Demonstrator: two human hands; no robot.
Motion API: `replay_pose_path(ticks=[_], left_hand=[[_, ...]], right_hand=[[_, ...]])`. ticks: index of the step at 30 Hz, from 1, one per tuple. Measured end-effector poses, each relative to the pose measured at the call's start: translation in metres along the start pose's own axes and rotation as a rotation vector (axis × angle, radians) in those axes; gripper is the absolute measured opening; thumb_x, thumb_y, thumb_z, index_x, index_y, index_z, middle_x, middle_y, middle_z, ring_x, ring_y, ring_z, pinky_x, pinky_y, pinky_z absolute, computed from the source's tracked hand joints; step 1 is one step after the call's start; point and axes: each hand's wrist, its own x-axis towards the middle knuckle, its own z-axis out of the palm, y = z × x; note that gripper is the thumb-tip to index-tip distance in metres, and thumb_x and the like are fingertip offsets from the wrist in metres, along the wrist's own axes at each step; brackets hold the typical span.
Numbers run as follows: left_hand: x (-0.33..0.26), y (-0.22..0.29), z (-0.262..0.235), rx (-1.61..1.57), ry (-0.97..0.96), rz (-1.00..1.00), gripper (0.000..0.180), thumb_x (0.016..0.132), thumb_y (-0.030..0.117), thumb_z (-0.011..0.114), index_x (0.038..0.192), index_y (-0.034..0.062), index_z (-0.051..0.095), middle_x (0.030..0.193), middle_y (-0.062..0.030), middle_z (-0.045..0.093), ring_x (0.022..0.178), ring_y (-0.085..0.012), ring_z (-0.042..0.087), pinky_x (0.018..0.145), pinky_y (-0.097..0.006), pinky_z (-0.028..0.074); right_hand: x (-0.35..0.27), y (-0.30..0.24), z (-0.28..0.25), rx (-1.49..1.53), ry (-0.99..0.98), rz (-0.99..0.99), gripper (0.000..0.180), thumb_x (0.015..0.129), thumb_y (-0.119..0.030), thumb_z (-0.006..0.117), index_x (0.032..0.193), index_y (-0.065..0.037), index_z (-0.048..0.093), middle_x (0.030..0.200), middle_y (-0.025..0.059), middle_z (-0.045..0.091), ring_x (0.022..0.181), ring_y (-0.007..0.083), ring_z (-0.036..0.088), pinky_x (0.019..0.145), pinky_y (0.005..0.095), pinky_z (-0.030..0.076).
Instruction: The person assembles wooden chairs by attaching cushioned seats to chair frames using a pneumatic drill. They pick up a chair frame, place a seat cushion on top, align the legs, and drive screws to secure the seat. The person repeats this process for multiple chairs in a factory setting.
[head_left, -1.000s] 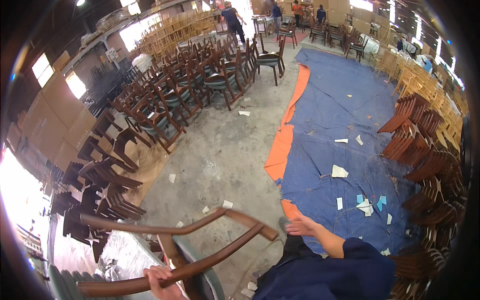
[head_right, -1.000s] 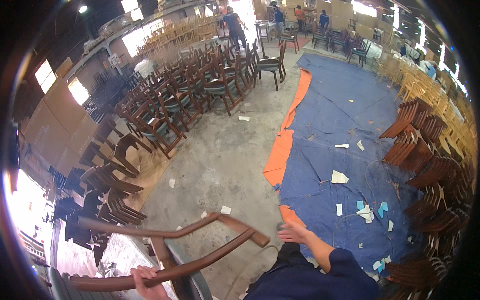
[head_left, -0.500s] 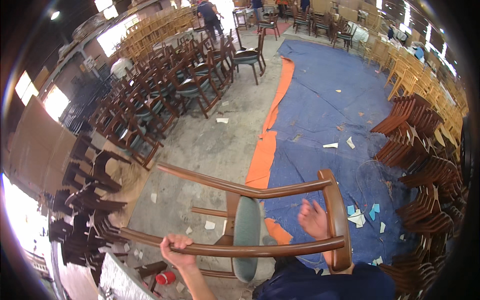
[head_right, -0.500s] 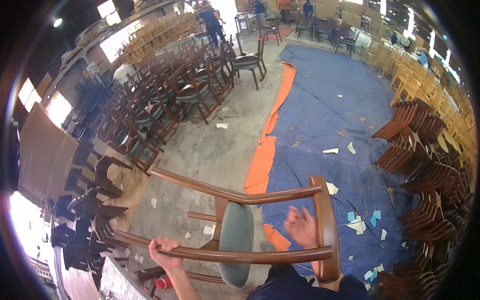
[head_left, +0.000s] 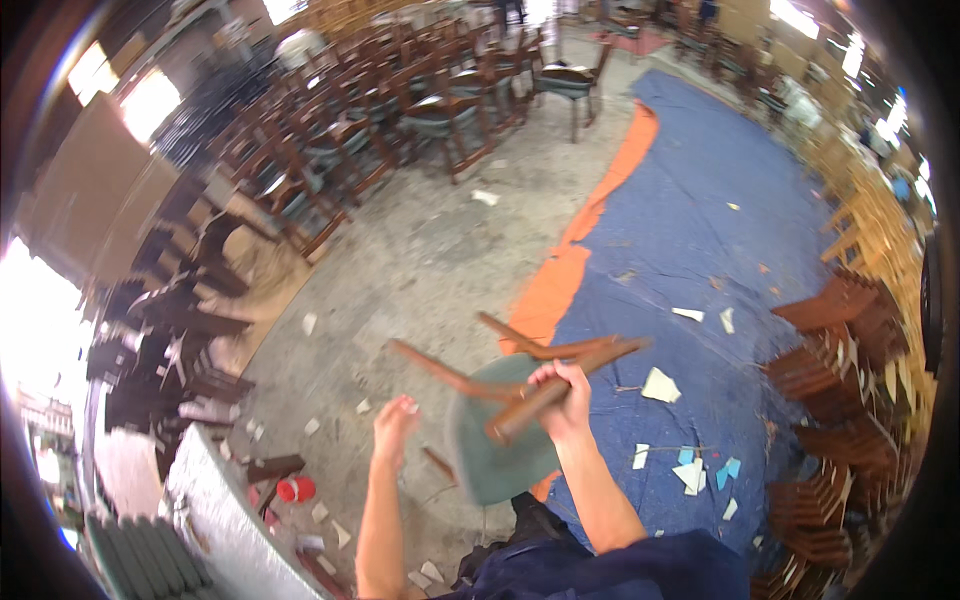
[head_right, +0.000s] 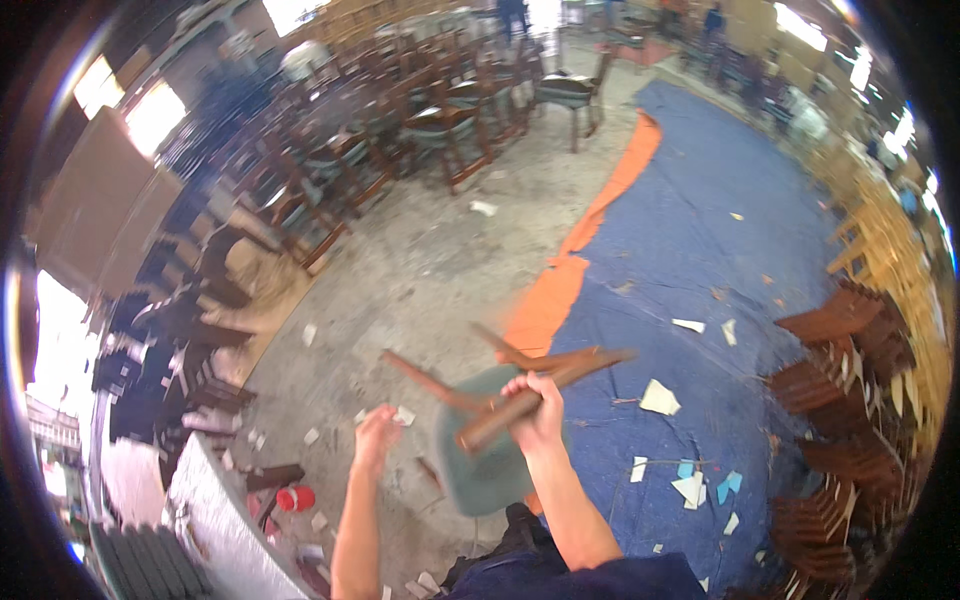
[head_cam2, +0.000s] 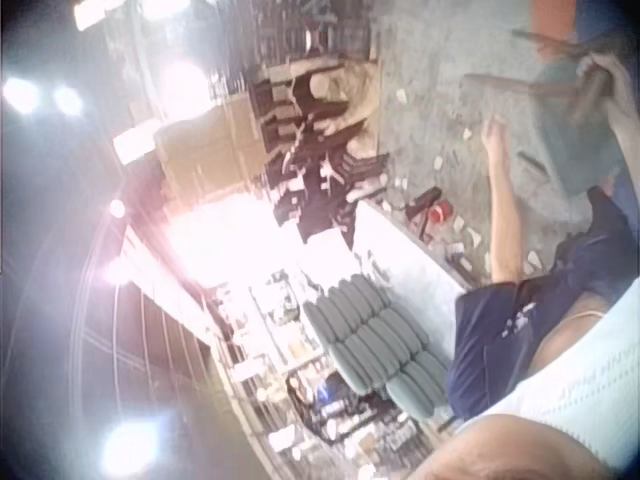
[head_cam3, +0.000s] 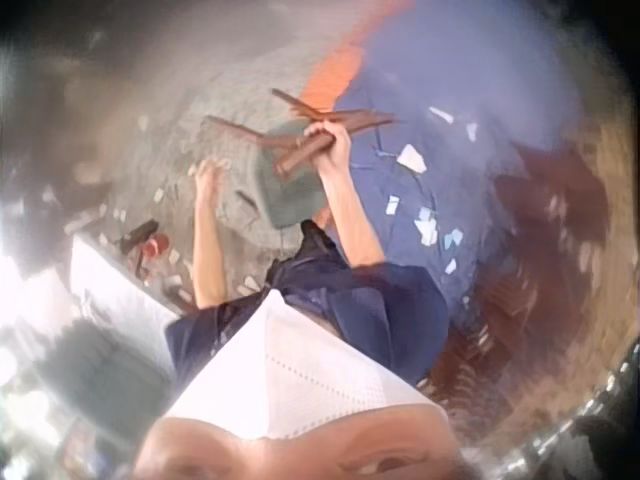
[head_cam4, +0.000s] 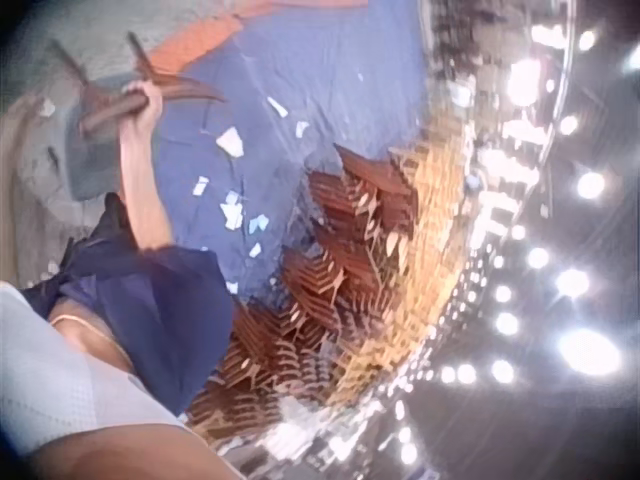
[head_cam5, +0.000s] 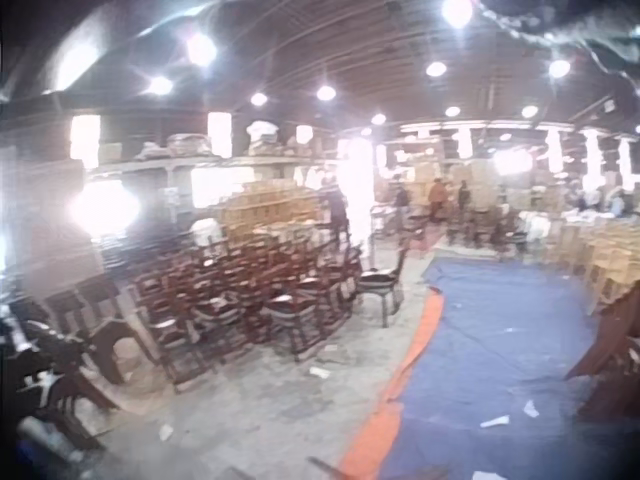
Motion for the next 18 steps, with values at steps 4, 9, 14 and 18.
replay_pose_path(ticks=[4, 9, 14, 18], left_hand=[[-0.178, -0.074, -0.071, 0.182, 0.316, -0.005, 0.039, 0.1, 0.018, 0.075, 0.133, -0.0007, 0.066, 0.119, -0.0095, 0.073, 0.104, -0.0184, 0.071, 0.084, -0.031, 0.058], [-0.465, -0.264, -0.116, -0.139, 1.157, -0.414, 0.02, 0.099, 0.014, 0.069, 0.115, 0.0017, 0.066, 0.087, -0.0089, 0.07, 0.065, -0.0183, 0.066, 0.055, -0.032, 0.055], [-0.628, -0.358, 0.033, -0.886, 1.455, -0.839, 0.009, 0.095, 0.015, 0.065, 0.098, 0.0066, 0.063, 0.076, -0.0089, 0.064, 0.053, -0.0212, 0.059, 0.047, -0.034, 0.052], [-0.692, -0.409, 0.114, -1.048, 1.594, -0.695, 0.012, 0.094, 0.016, 0.067, 0.086, 0.006, 0.066, 0.074, -0.0102, 0.066, 0.057, -0.0222, 0.064, 0.053, -0.036, 0.058]], right_hand=[[0.132, 0.084, -0.025, -0.118, 0.242, 0.037, 0.012, 0.084, -0.004, 0.069, 0.08, -0.008, 0.058, 0.077, 0.0077, 0.061, 0.072, 0.0235, 0.062, 0.074, 0.0383, 0.057], [0.266, 0.089, -0.108, -0.412, 0.267, -0.052, 0.029, 0.088, -0.018, 0.082, 0.109, -0.008, 0.064, 0.09, 0.0032, 0.063, 0.082, 0.0234, 0.064, 0.078, 0.0438, 0.058], [0.339, 0.038, -0.124, -0.779, 0.169, 0.146, 0.018, 0.096, -0.014, 0.076, 0.11, -0.009, 0.067, 0.103, 0.0094, 0.073, 0.106, 0.0235, 0.07, 0.089, 0.0435, 0.058], [0.225, 0.151, -0.11, -1.126, -0.177, 0.381, 0.04, 0.101, -0.01, 0.07, 0.138, -0.004, 0.056, 0.117, 0.0098, 0.072, 0.108, 0.0219, 0.07, 0.094, 0.0357, 0.058]])
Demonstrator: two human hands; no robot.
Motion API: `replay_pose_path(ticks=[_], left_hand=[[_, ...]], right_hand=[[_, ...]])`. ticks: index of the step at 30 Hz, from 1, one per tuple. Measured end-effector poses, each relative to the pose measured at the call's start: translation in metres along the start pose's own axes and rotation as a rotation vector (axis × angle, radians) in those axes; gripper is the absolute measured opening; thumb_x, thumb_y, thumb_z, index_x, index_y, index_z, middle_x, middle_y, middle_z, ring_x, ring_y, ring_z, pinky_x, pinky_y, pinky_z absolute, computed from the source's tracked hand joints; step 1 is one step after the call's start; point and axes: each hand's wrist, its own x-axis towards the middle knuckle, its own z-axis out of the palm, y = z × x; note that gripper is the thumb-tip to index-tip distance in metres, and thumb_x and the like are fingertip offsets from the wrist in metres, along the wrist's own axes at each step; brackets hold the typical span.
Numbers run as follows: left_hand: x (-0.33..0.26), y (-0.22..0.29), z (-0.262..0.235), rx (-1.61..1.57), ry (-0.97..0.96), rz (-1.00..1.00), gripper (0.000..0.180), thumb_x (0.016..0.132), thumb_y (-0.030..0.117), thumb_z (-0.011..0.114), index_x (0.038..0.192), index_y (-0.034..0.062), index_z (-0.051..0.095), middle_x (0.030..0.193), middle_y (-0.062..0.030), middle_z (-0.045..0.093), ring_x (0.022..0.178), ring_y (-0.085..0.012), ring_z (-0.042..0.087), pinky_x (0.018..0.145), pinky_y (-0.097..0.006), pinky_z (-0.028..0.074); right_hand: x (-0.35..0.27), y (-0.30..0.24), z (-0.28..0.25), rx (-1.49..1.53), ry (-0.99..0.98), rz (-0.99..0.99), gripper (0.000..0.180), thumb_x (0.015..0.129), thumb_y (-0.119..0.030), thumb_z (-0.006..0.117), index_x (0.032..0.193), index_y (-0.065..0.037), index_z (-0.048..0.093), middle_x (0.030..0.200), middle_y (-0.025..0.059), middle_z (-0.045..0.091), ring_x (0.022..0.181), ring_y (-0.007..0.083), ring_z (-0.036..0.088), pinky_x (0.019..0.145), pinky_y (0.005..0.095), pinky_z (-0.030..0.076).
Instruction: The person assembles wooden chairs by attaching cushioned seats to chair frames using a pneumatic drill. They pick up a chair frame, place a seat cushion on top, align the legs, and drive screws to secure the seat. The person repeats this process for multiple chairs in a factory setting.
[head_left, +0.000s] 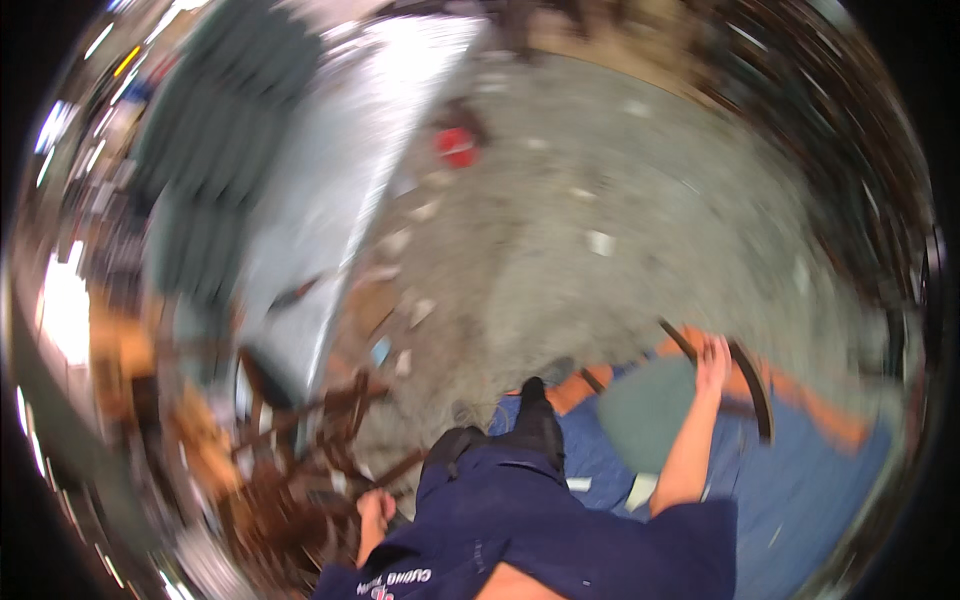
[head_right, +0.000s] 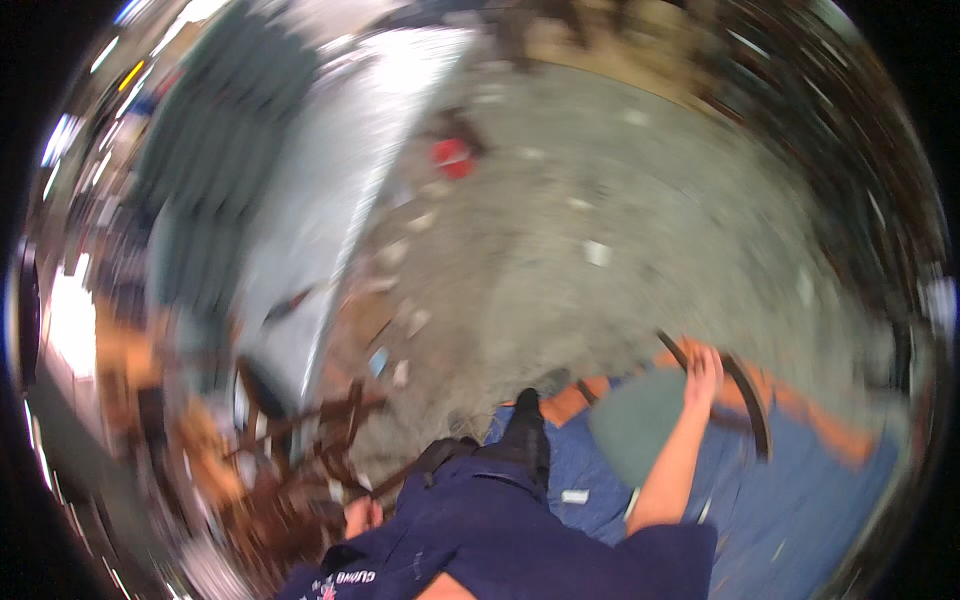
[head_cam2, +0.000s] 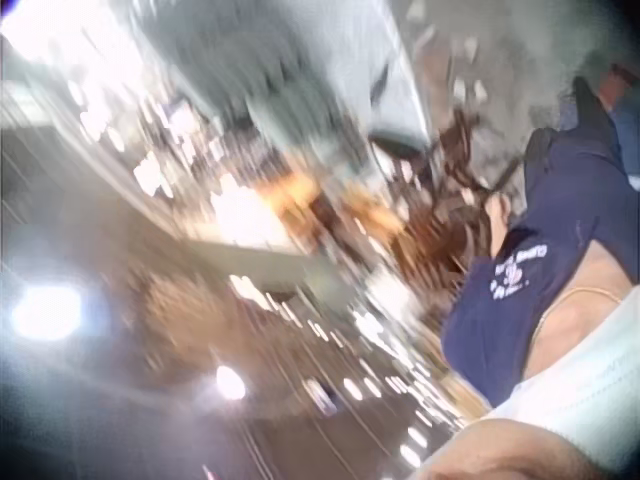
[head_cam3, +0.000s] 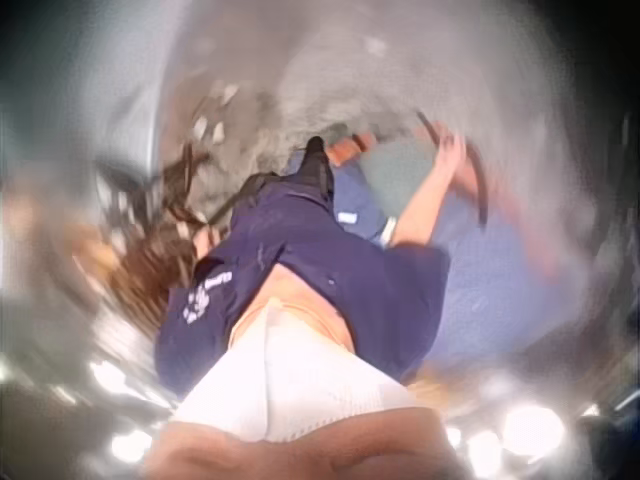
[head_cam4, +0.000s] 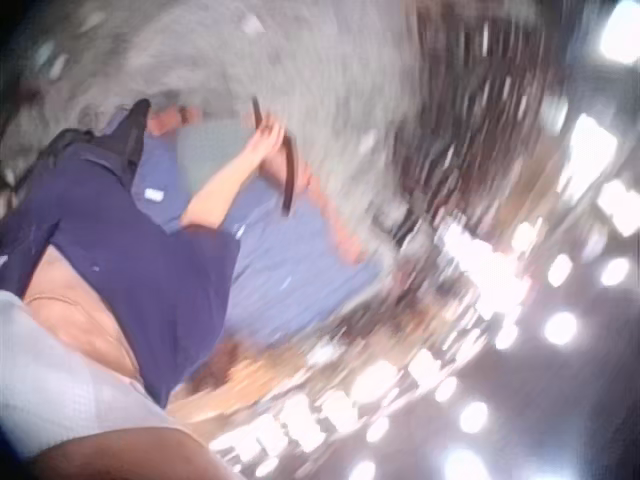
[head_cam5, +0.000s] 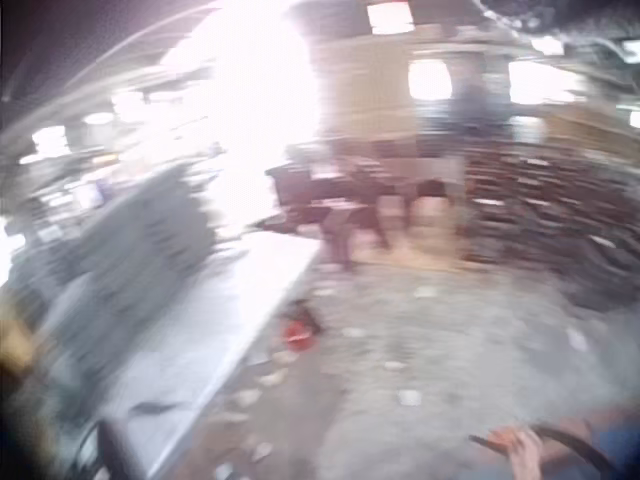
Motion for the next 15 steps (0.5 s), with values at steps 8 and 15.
replay_pose_path(ticks=[8, 15], left_hand=[[0.044, -0.049, -0.152, -0.712, 0.259, 0.096, 0.017, 0.09, 0.021, 0.076, 0.104, 0.0124, 0.069, 0.084, -0.0056, 0.067, 0.071, -0.0229, 0.068, 0.059, -0.038, 0.06], [0.042, 0.121, -0.247, -0.75, 0.286, 0.823, 0.05, 0.094, 0.015, 0.083, 0.136, 0.0115, 0.056, 0.131, -0.0062, 0.065, 0.128, -0.0203, 0.057, 0.115, -0.04, 0.041]], right_hand=[[-0.316, 0.216, 0.281, -0.878, -1.087, 0.07, 0.041, 0.093, -0.013, 0.08, 0.131, -0.004, 0.067, 0.109, 0.0062, 0.072, 0.098, 0.0153, 0.069, 0.084, 0.0298, 0.055], [-0.669, 0.324, 0.417, -0.758, -1.935, -0.228, 0.07, 0.087, -0.016, 0.088, 0.148, -0.008, 0.055, 0.146, 0.0099, 0.061, 0.132, 0.024, 0.06, 0.108, 0.0391, 0.051]])
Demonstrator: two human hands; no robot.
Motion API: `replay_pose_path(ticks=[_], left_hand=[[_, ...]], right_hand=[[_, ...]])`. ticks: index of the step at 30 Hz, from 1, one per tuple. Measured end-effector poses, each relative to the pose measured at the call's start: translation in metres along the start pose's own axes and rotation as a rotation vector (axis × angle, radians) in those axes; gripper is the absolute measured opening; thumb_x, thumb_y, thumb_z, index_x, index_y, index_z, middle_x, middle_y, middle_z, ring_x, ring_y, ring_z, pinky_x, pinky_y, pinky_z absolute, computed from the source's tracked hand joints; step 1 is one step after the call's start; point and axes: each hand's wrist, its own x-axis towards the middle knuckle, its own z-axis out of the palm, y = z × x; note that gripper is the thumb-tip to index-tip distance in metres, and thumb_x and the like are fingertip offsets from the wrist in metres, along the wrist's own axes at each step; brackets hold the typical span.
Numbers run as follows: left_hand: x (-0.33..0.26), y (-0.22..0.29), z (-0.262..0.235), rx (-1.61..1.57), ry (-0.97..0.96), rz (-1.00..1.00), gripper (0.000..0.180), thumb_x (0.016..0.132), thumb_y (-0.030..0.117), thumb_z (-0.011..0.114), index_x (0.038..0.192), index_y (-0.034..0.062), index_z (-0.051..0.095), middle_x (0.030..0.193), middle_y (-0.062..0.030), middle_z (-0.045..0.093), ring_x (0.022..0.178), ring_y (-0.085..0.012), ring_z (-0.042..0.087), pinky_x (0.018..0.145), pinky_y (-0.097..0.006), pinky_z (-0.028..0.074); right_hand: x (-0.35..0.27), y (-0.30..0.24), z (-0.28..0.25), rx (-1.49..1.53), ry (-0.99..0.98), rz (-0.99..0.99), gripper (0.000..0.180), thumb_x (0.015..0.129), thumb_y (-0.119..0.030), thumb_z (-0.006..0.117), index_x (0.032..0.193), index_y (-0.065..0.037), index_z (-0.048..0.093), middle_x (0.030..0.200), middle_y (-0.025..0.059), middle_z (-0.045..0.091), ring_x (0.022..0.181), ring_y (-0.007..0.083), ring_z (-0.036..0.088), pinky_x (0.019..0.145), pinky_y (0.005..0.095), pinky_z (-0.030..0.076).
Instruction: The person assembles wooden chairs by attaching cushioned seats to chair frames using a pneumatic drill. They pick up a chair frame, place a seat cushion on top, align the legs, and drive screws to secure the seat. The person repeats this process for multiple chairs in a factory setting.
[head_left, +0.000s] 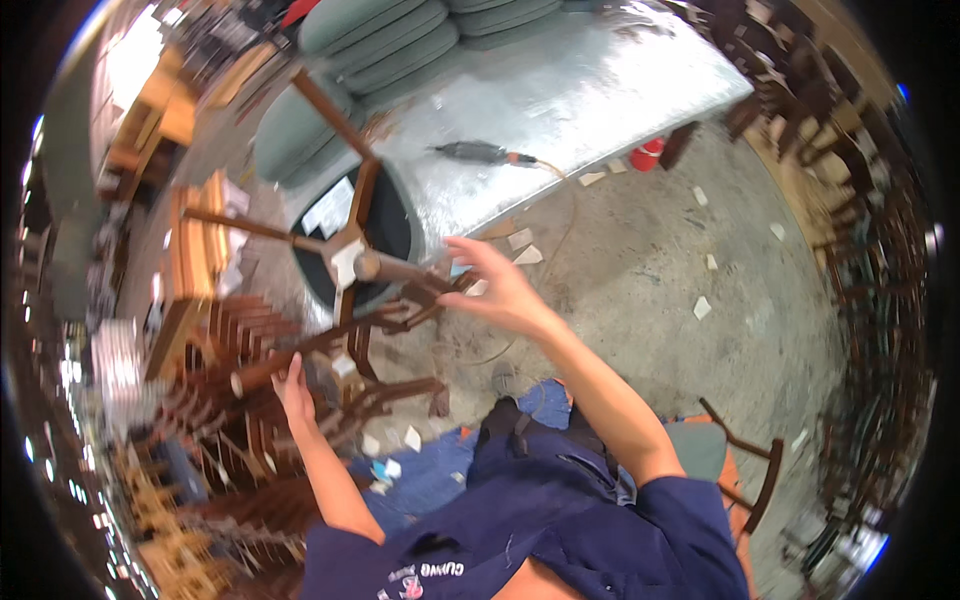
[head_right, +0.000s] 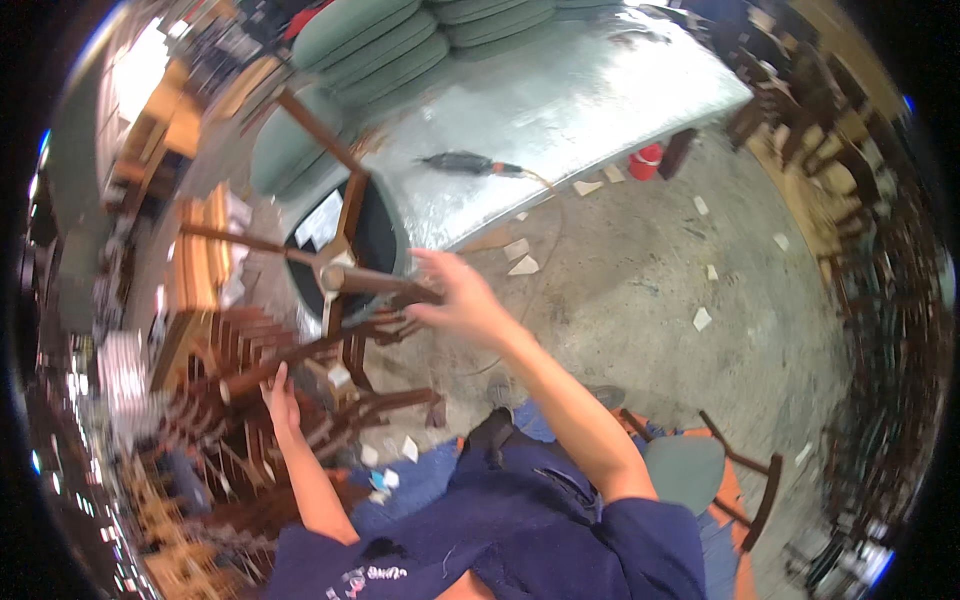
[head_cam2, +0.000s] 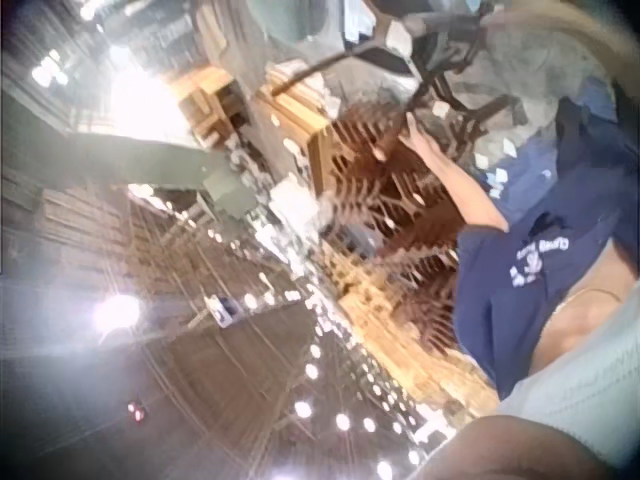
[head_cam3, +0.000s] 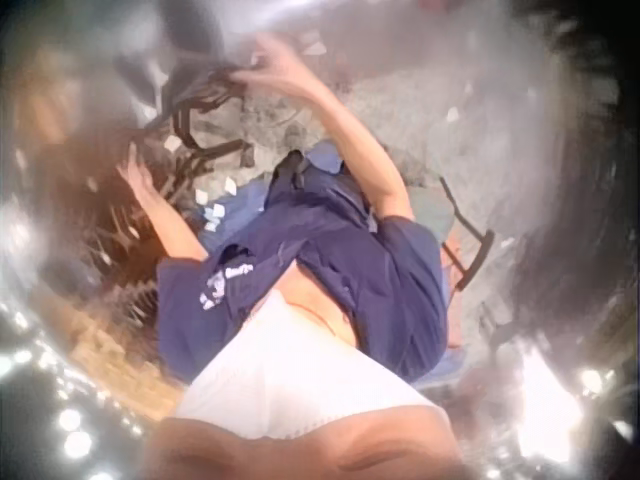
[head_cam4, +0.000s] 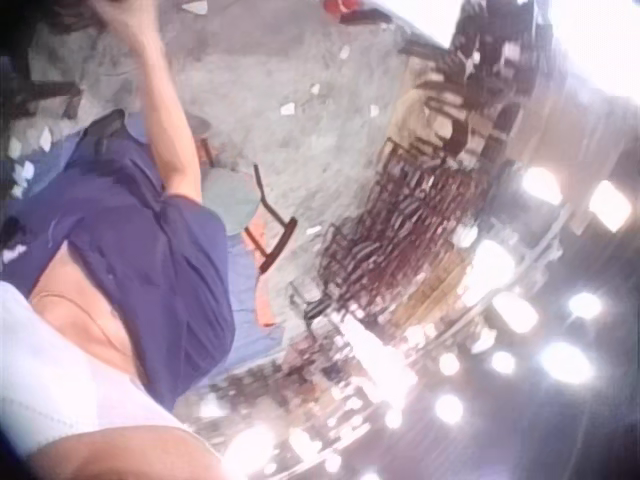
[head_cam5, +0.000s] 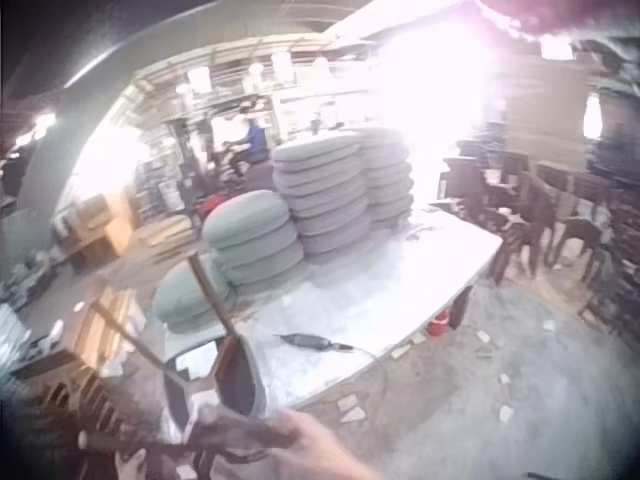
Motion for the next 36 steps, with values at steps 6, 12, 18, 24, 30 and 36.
replay_pose_path(ticks=[6, 12, 18, 24, 30, 36], left_hand=[[0.008, 0.007, -0.003, 0.246, -0.339, 0.147, 0.014, 0.099, 0.011, 0.074, 0.103, 0.0106, 0.061, 0.111, -0.0026, 0.062, 0.113, -0.0164, 0.056, 0.109, -0.036, 0.043], [-0.081, 0.078, 0.055, 0.055, -0.548, 0.329, 0.017, 0.097, 0.009, 0.072, 0.091, 0.0081, 0.055, 0.088, -0.0054, 0.059, 0.085, -0.0204, 0.059, 0.085, -0.04, 0.052], [-0.176, 0.154, 0.13, -0.287, -1.128, 0.098, 0.019, 0.096, 0.003, 0.074, 0.096, 0.0064, 0.056, 0.083, -0.0091, 0.061, 0.08, -0.0225, 0.061, 0.082, -0.039, 0.056], [-0.293, 0.126, 0.251, -0.16, -1.702, 0.068, 0.019, 0.092, 0.003, 0.07, 0.088, 0.0051, 0.052, 0.082, -0.0062, 0.053, 0.072, -0.018, 0.055, 0.072, -0.035, 0.049], [-0.508, 0.067, 0.325, 0.156, -2.178, -0.085, 0.027, 0.082, 0.001, 0.086, 0.091, 0.0061, 0.061, 0.089, -0.0053, 0.066, 0.089, -0.0169, 0.065, 0.088, -0.034, 0.052], [-0.699, -0.049, 0.332, 0.368, -2.39, -0.192, 0.03, 0.08, -0.007, 0.085, 0.093, 0.0067, 0.062, 0.094, -0.0065, 0.069, 0.093, -0.0182, 0.067, 0.091, -0.037, 0.056]], right_hand=[[0.095, 0.028, 0.123, 0.345, 0.385, 0.014, 0.024, 0.086, -0.012, 0.085, 0.092, -0.002, 0.064, 0.08, -0.0023, 0.062, 0.077, 0.0098, 0.056, 0.07, 0.0317, 0.051], [0.072, -0.071, 0.036, -0.039, 0.615, -0.108, 0.04, 0.076, -0.027, 0.087, 0.089, 0.005, 0.066, 0.074, 0.0133, 0.065, 0.071, 0.0216, 0.062, 0.073, 0.0404, 0.053], [-0.124, -0.193, -0.065, -0.278, 1.009, -0.006, 0.034, 0.079, -0.022, 0.083, 0.092, 0.007, 0.071, 0.077, 0.0138, 0.07, 0.073, 0.0192, 0.067, 0.07, 0.0365, 0.054], [-0.385, -0.221, -0.05, -0.145, 1.766, -0.012, 0.022, 0.085, -0.01, 0.082, 0.071, -0.005, 0.067, 0.065, -0.0004, 0.063, 0.061, 0.0073, 0.06, 0.057, 0.0282, 0.047], [-0.586, -0.208, -0.012, -0.256, 2.385, -0.116, 0.022, 0.08, -0.002, 0.082, 0.075, -0.007, 0.061, 0.068, 0.0019, 0.06, 0.058, 0.0113, 0.057, 0.058, 0.0275, 0.047], [-0.765, -0.13, -0.036, -0.259, 2.725, 0.07, 0.025, 0.08, -0.014, 0.088, 0.073, -0.008, 0.065, 0.069, -0.0006, 0.064, 0.061, 0.0104, 0.06, 0.061, 0.0301, 0.049]])
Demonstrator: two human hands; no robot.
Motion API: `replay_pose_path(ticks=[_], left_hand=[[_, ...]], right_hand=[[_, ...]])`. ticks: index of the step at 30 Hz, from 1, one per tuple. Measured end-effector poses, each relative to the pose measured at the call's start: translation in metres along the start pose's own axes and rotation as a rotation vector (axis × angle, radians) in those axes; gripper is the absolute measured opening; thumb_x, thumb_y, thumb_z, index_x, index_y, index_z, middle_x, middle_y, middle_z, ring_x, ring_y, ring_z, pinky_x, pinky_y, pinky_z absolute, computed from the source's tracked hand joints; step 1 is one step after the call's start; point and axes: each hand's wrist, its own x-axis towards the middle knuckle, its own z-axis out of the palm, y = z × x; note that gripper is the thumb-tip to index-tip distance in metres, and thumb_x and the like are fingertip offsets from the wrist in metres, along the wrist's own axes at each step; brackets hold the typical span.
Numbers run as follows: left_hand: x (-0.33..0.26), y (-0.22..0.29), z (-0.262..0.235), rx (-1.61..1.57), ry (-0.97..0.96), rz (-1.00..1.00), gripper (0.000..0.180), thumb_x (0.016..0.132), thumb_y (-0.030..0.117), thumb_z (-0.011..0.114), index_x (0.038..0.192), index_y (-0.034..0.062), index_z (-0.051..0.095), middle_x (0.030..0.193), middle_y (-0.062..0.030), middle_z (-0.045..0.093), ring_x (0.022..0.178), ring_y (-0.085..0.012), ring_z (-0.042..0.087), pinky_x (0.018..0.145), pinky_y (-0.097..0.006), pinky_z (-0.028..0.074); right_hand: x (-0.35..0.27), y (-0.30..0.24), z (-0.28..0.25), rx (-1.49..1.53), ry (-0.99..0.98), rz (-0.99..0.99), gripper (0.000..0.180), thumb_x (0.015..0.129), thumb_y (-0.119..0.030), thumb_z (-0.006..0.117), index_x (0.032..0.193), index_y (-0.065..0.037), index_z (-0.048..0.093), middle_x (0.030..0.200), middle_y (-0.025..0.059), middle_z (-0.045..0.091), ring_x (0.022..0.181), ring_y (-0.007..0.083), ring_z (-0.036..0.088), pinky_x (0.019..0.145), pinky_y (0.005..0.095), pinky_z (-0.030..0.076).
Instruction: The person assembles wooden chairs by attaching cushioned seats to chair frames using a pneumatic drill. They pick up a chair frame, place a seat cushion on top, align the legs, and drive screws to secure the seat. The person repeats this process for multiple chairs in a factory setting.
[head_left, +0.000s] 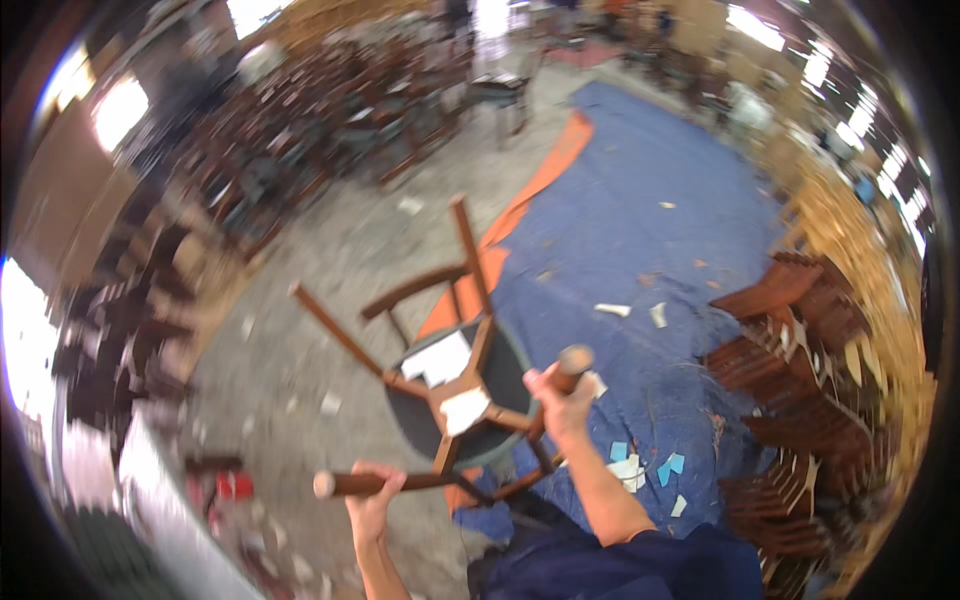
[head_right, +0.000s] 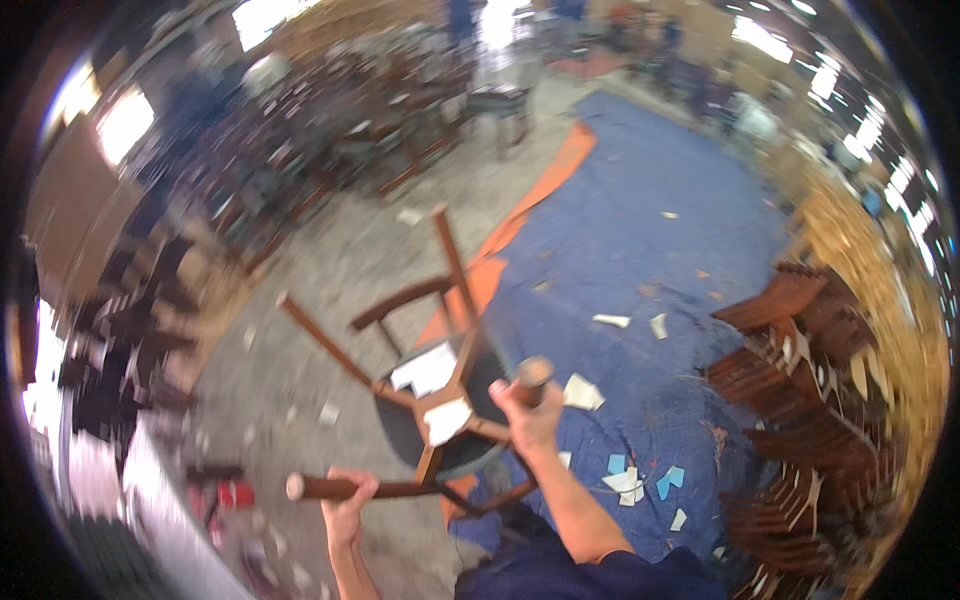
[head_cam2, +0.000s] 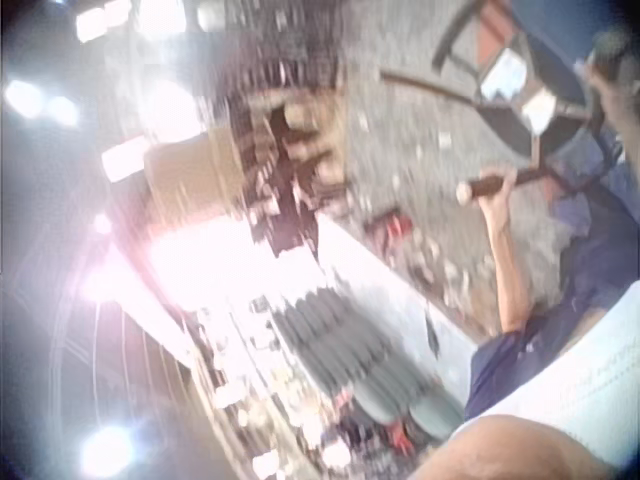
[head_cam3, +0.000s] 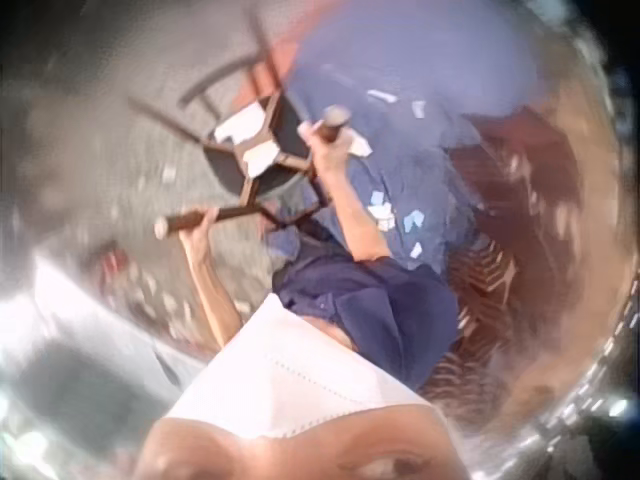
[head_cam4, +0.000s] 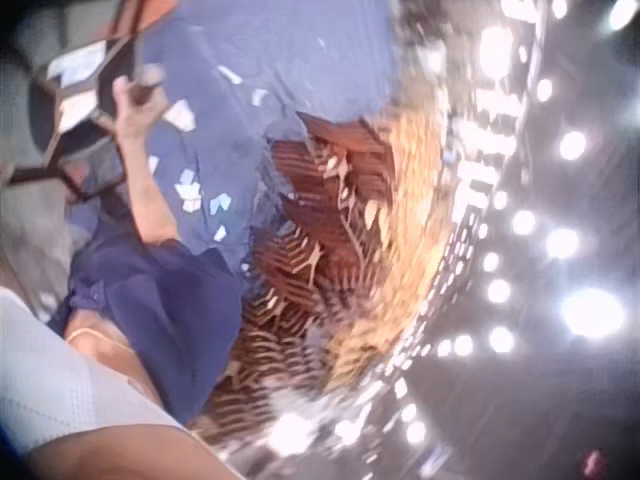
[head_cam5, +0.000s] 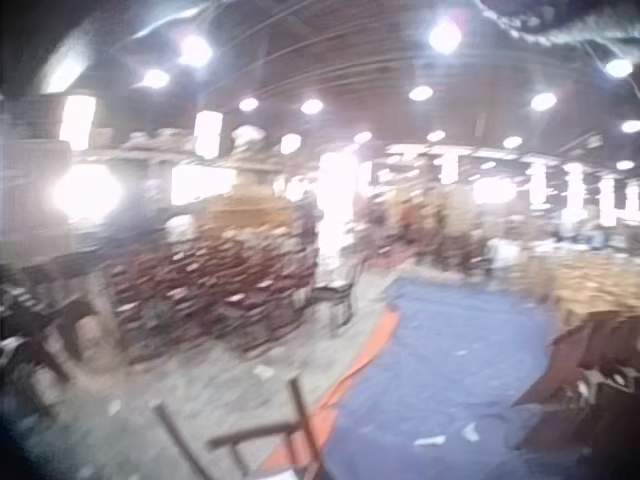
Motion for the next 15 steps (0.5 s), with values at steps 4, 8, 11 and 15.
replay_pose_path(ticks=[4, 8, 11, 15], left_hand=[[0.063, -0.049, 0.048, 0.056, -0.093, 0.017, 0.031, 0.079, -0.011, 0.083, 0.094, 0.0061, 0.061, 0.095, -0.0057, 0.067, 0.095, -0.0196, 0.066, 0.094, -0.038, 0.055], [0.085, -0.125, 0.048, 0.213, -0.114, -0.008, 0.034, 0.077, -0.006, 0.088, 0.101, 0.0041, 0.066, 0.108, -0.011, 0.071, 0.104, -0.0225, 0.067, 0.097, -0.038, 0.054], [0.069, -0.183, 0.019, 0.327, -0.106, 0.009, 0.042, 0.074, -0.002, 0.092, 0.111, 0.0046, 0.073, 0.114, -0.0105, 0.074, 0.11, -0.0224, 0.068, 0.1, -0.039, 0.054], [0.059, -0.227, -0.017, 0.651, -0.069, -0.124, 0.053, 0.078, 0.017, 0.095, 0.123, 0.0031, 0.072, 0.122, -0.0094, 0.074, 0.115, -0.0206, 0.068, 0.105, -0.037, 0.053]], right_hand=[[0.045, 0.077, -0.021, -0.013, 0.081, -0.025, 0.026, 0.084, -0.017, 0.088, 0.081, -0.004, 0.066, 0.075, -0.0024, 0.064, 0.072, 0.0075, 0.059, 0.068, 0.03, 0.05], [0.065, 0.153, -0.063, -0.307, -0.096, -0.096, 0.028, 0.085, -0.027, 0.09, 0.085, -0.007, 0.07, 0.088, 0.0032, 0.071, 0.079, 0.018, 0.066, 0.075, 0.0349, 0.054], [0.027, 0.193, -0.096, -0.457, -0.299, 0.007, 0.033, 0.084, -0.036, 0.091, 0.098, -0.01, 0.075, 0.102, 0.0072, 0.075, 0.094, 0.0259, 0.071, 0.084, 0.0387, 0.056], [-0.011, 0.213, -0.109, -0.417, -0.501, 0.36, 0.054, 0.082, -0.043, 0.092, 0.123, -0.013, 0.075, 0.117, 0.0109, 0.077, 0.113, 0.0303, 0.073, 0.095, 0.0411, 0.056]])
